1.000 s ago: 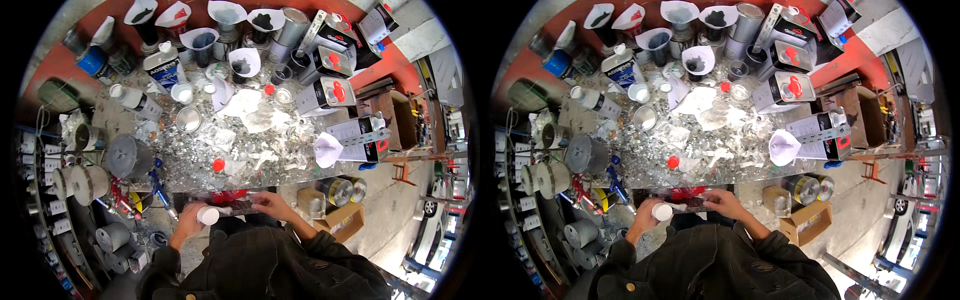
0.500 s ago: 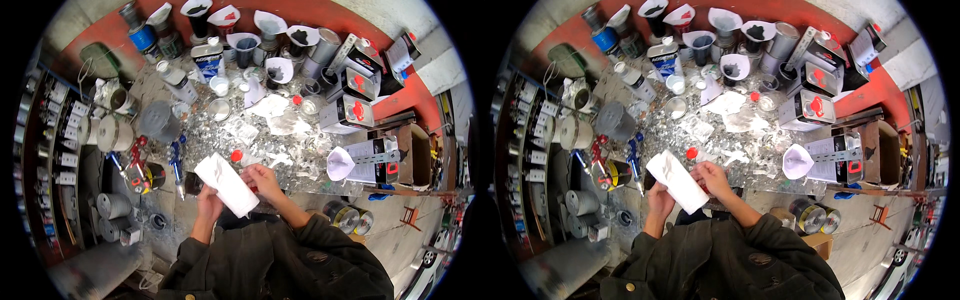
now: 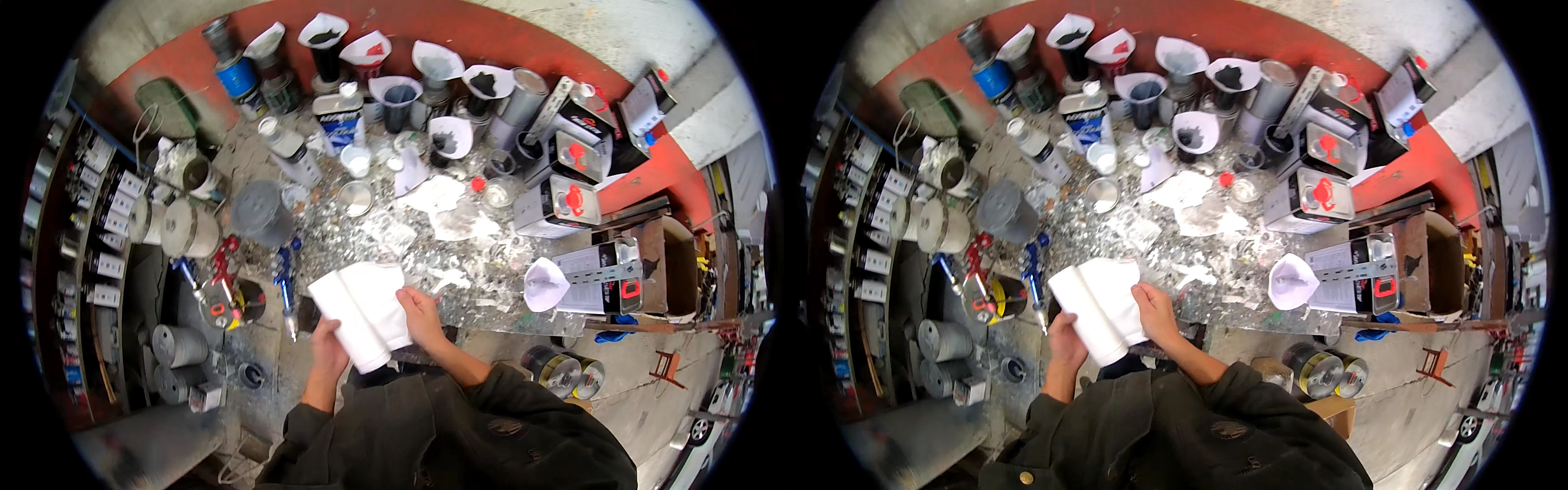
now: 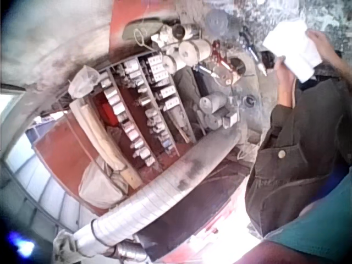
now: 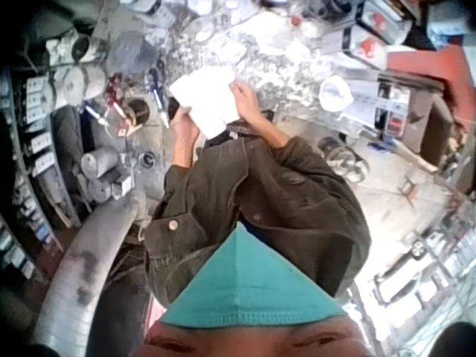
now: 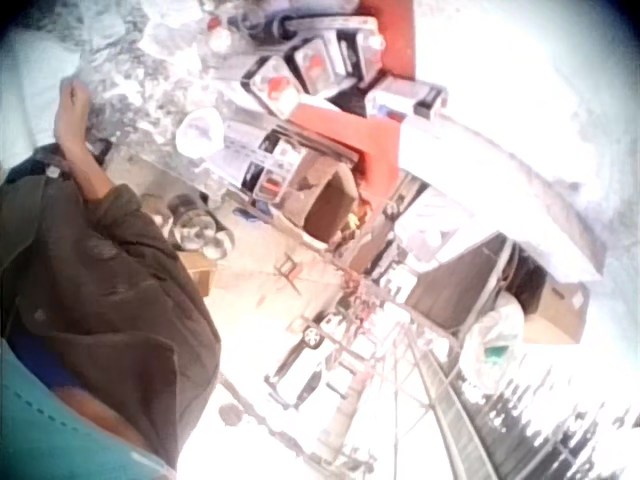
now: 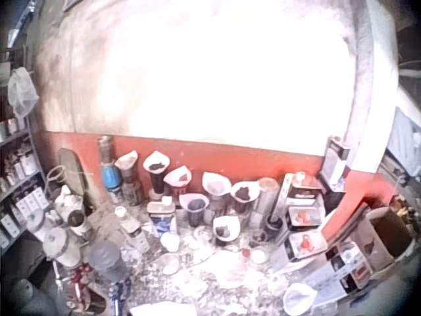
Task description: The person wipes the rear bumper of a car with a cloth, then retrieves a container of dark paint and a small brush. They apply the paint to a small area on the bumper using the brush.
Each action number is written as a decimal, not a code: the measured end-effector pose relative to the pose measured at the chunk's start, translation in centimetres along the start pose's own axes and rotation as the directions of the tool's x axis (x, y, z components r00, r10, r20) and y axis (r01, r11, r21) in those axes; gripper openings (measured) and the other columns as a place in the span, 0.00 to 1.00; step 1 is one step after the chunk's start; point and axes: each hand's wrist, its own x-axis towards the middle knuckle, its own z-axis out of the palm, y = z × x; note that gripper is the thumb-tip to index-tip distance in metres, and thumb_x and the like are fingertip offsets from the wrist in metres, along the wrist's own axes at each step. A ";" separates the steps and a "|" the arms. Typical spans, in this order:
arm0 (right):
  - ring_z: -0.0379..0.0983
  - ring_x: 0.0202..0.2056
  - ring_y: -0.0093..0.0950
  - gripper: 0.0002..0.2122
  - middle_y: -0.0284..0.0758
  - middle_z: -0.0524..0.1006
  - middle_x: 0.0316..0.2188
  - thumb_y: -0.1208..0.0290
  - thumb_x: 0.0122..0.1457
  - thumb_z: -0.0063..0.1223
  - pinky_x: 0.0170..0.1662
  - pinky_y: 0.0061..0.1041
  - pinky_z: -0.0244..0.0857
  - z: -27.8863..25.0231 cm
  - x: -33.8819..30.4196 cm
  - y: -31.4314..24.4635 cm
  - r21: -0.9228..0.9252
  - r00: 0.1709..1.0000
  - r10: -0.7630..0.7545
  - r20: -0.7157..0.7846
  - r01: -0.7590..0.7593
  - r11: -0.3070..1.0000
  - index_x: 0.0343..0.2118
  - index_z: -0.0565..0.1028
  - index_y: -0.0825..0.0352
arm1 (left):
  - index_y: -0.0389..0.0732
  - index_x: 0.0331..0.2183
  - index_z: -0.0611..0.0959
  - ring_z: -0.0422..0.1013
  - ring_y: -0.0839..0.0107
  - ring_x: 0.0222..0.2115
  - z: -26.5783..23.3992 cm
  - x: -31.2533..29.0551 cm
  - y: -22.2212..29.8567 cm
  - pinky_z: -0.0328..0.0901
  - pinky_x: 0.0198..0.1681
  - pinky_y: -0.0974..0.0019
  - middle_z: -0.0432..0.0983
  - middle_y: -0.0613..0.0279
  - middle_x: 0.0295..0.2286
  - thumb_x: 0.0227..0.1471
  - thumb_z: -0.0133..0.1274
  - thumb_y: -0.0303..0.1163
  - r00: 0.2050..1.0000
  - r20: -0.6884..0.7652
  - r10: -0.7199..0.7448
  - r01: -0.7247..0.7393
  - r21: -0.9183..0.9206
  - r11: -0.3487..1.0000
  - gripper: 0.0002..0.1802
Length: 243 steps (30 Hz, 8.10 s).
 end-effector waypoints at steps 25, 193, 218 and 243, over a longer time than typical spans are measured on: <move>0.61 0.15 0.42 0.14 0.47 0.66 0.13 0.65 0.62 0.54 0.20 0.35 0.56 -0.4 0.7 -2.6 -0.477 0.892 -0.371 -0.258 0.216 0.852 0.24 0.71 0.70 | 0.31 0.52 0.70 0.73 0.61 0.42 0.4 -0.7 1.1 0.69 0.48 0.60 0.74 0.52 0.42 0.43 0.53 0.27 0.982 -0.185 0.028 0.013 0.214 0.977 0.31; 0.67 0.21 0.16 0.05 0.27 0.73 0.21 0.74 0.58 0.59 0.24 0.17 0.58 -10.2 4.4 -11.8 -0.151 0.761 -0.225 -0.609 0.168 0.974 0.31 0.76 0.69 | 0.37 0.51 0.71 0.71 0.66 0.45 11.7 17.4 -3.9 0.63 0.52 0.65 0.74 0.57 0.44 0.31 0.70 0.25 0.847 0.482 0.222 -0.522 0.679 0.516 0.42; 0.72 0.51 0.26 0.28 0.37 0.77 0.48 0.80 0.46 0.63 0.56 0.26 0.63 -2.4 -23.2 3.6 0.009 0.767 -0.057 -0.639 0.082 0.997 0.54 0.71 0.69 | 0.36 0.54 0.67 0.68 0.67 0.50 8.8 -5.9 -8.6 0.61 0.56 0.63 0.71 0.57 0.49 0.32 0.72 0.27 0.389 0.713 -0.584 -0.426 0.701 0.572 0.46; 0.62 0.21 0.18 0.13 0.29 0.69 0.22 0.64 0.64 0.40 0.21 0.19 0.54 31.3 -102.0 38.4 -0.018 -0.529 0.691 -0.493 0.800 0.600 0.29 0.72 0.66 | 0.37 0.44 0.72 0.71 0.76 0.33 -28.0 -83.4 -42.1 0.67 0.40 0.71 0.74 0.66 0.33 0.40 0.67 0.20 -0.696 0.116 -0.709 -0.422 0.733 0.534 0.28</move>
